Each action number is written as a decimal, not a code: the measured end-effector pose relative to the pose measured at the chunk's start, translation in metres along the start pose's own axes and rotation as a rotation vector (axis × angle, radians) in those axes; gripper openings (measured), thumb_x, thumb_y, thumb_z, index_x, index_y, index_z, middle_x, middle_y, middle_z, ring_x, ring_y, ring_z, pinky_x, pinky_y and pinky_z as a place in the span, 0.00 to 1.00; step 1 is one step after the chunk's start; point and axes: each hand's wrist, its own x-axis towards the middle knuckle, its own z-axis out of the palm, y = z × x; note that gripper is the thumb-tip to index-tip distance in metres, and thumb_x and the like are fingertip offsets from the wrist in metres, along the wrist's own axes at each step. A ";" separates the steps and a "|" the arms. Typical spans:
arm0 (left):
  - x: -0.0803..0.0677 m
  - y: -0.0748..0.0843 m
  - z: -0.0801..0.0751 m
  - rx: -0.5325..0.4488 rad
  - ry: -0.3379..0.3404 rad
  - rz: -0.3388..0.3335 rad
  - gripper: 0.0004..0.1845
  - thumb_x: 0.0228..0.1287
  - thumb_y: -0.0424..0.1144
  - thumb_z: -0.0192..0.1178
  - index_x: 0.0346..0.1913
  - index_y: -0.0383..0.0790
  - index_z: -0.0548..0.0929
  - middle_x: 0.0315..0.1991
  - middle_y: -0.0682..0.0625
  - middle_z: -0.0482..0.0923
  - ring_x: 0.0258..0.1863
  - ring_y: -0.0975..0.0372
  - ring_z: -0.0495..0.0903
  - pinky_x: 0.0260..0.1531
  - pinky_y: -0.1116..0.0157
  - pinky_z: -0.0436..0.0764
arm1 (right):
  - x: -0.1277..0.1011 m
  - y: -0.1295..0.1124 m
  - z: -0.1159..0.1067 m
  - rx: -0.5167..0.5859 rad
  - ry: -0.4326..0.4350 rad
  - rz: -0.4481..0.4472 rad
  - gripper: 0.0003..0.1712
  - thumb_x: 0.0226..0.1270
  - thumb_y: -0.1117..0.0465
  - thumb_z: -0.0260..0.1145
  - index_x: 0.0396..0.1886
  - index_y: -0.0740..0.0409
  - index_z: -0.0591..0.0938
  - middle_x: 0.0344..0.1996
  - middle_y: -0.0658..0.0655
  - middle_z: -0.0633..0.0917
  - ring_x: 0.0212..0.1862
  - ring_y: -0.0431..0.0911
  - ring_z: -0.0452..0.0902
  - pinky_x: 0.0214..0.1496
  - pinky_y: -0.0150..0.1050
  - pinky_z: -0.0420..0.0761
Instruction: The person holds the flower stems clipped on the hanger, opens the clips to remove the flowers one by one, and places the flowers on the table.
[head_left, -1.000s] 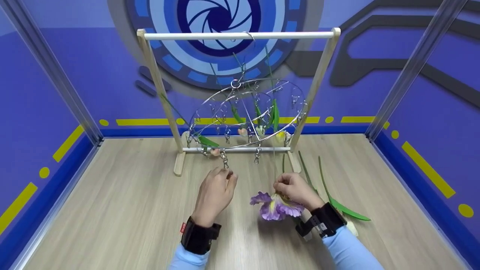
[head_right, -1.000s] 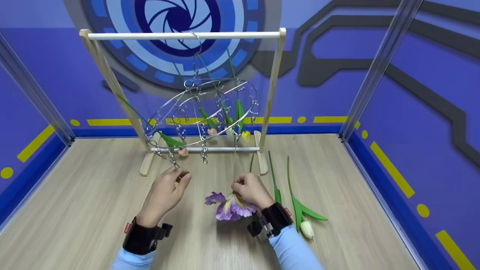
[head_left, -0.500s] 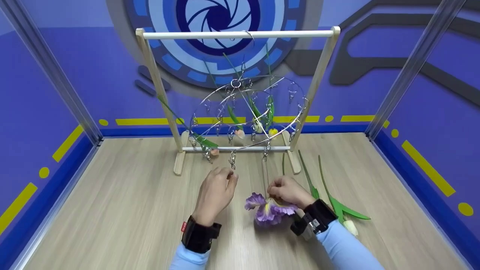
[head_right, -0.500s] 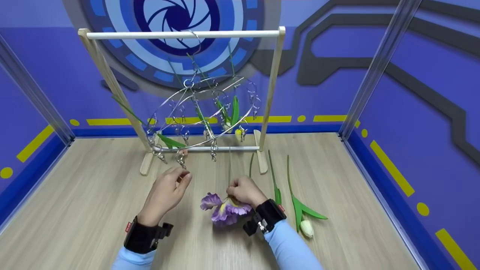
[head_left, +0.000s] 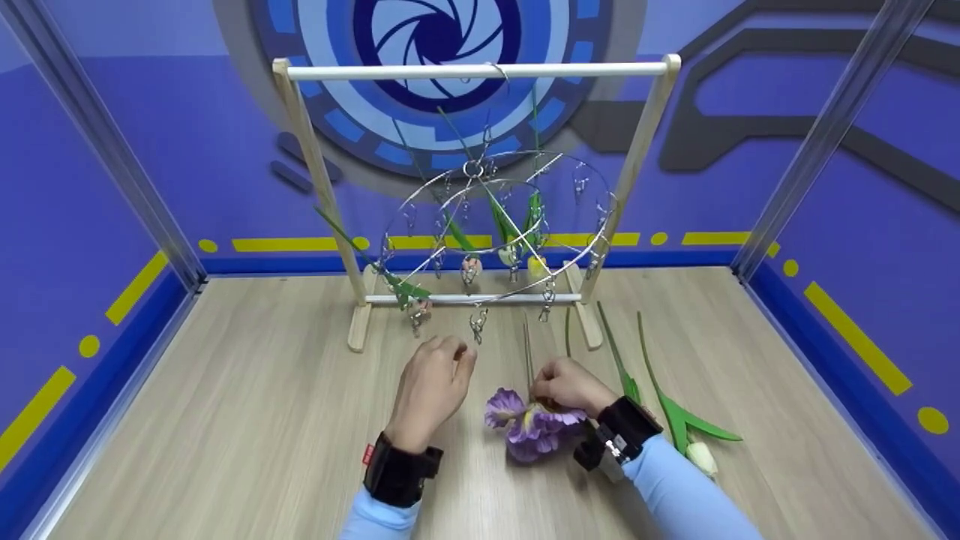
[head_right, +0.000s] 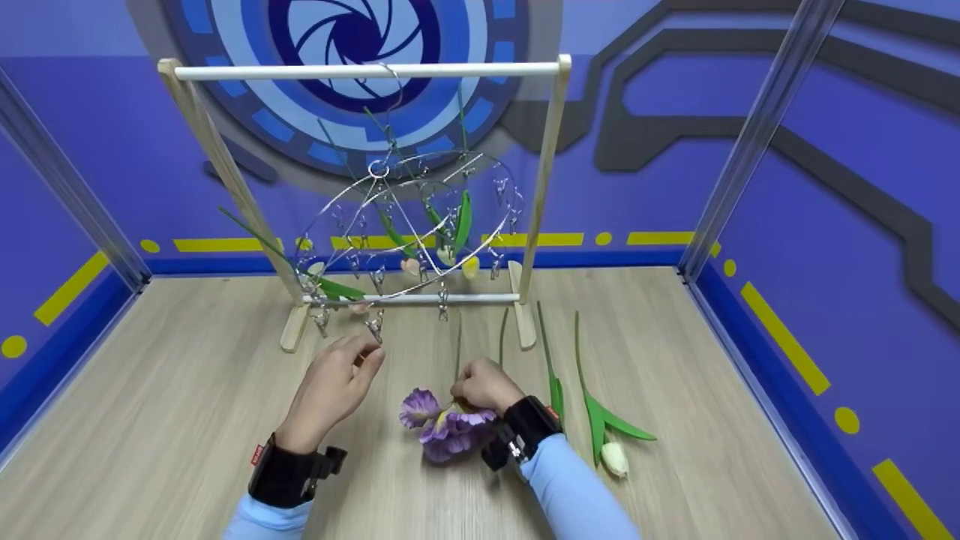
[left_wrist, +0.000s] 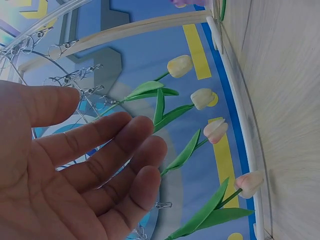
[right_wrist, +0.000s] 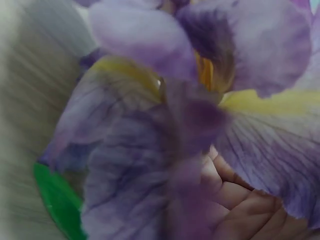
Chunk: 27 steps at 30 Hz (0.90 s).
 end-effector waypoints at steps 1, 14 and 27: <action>0.000 0.000 0.000 0.000 -0.001 0.001 0.07 0.74 0.37 0.61 0.38 0.37 0.84 0.36 0.45 0.83 0.38 0.53 0.82 0.40 0.54 0.82 | 0.001 0.001 0.000 -0.006 -0.001 -0.002 0.07 0.62 0.71 0.64 0.25 0.68 0.84 0.17 0.47 0.76 0.21 0.37 0.69 0.23 0.28 0.69; -0.001 -0.002 0.001 0.000 0.012 0.011 0.07 0.74 0.37 0.61 0.36 0.39 0.84 0.35 0.46 0.82 0.38 0.54 0.82 0.40 0.55 0.81 | 0.009 0.011 0.004 -0.062 0.009 0.051 0.08 0.61 0.70 0.67 0.23 0.69 0.85 0.16 0.46 0.76 0.21 0.38 0.69 0.25 0.29 0.69; -0.001 -0.003 0.000 -0.002 -0.003 0.001 0.08 0.75 0.37 0.61 0.36 0.38 0.83 0.36 0.46 0.82 0.38 0.54 0.82 0.40 0.55 0.81 | 0.011 0.009 0.004 -0.098 -0.011 0.054 0.12 0.63 0.70 0.68 0.18 0.65 0.83 0.14 0.48 0.76 0.19 0.38 0.70 0.24 0.29 0.71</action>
